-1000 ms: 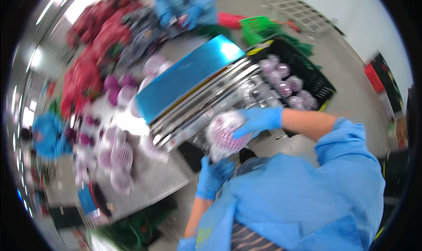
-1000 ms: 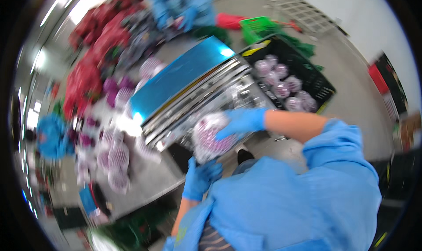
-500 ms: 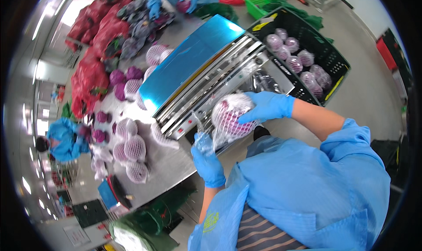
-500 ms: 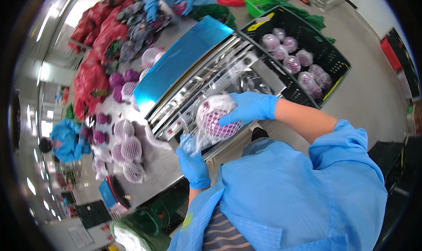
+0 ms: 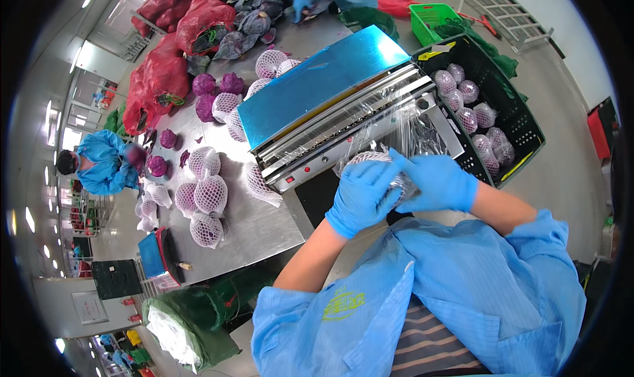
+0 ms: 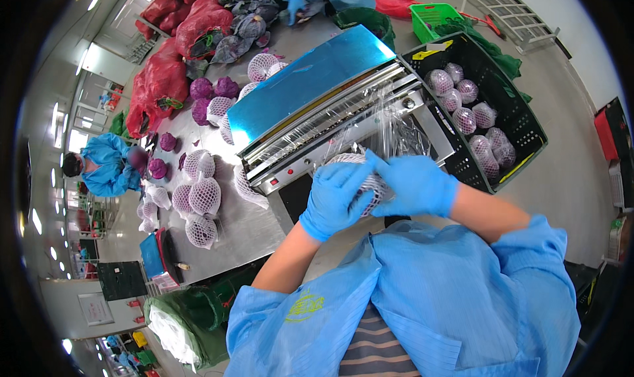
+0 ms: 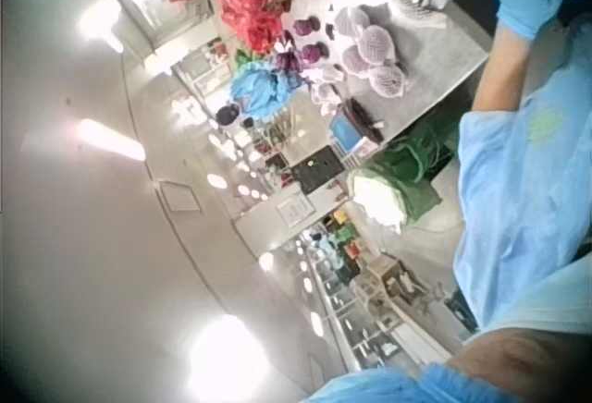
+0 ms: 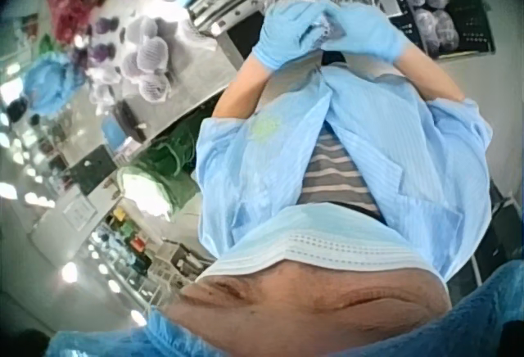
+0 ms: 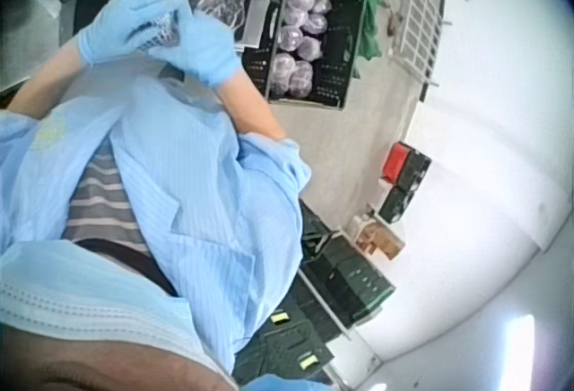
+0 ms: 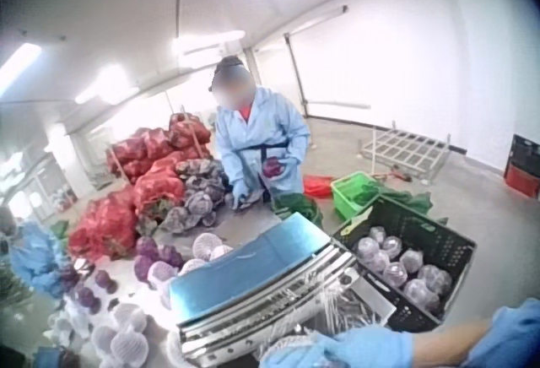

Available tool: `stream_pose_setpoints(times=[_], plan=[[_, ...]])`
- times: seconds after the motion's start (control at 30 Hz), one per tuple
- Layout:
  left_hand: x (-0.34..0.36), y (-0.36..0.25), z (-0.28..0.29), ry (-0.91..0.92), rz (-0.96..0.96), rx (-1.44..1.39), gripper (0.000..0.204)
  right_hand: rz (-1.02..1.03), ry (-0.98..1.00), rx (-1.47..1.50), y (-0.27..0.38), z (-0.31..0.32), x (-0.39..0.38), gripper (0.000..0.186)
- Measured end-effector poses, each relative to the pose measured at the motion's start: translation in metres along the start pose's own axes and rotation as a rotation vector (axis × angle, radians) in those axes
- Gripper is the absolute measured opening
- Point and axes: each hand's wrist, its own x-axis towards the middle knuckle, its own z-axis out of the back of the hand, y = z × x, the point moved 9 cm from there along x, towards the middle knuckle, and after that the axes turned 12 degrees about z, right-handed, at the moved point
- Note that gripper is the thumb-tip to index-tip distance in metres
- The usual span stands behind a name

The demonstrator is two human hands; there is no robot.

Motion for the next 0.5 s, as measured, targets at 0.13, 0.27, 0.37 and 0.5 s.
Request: stream_pose_setpoints(times=[0.13,0.27,0.37,0.5], plan=[[-0.018,0.051,0.033,-0.500,0.334,-0.044,0.090,-0.086,-0.852,0.182,-0.053,0.041,-0.087,0.062],[-0.034,0.079,0.001,-0.416,0.629,-0.420,0.117,-0.597,-0.492,1.295,-0.147,-0.088,-0.084,0.056],[-0.032,0.085,-0.016,-0.349,0.673,-0.694,0.109,-0.239,-0.722,1.717,-0.150,-0.110,0.004,0.061],[-0.022,0.097,-0.008,-0.255,0.703,-0.701,0.089,-0.070,-0.863,2.010,-0.112,-0.084,0.081,0.046]])
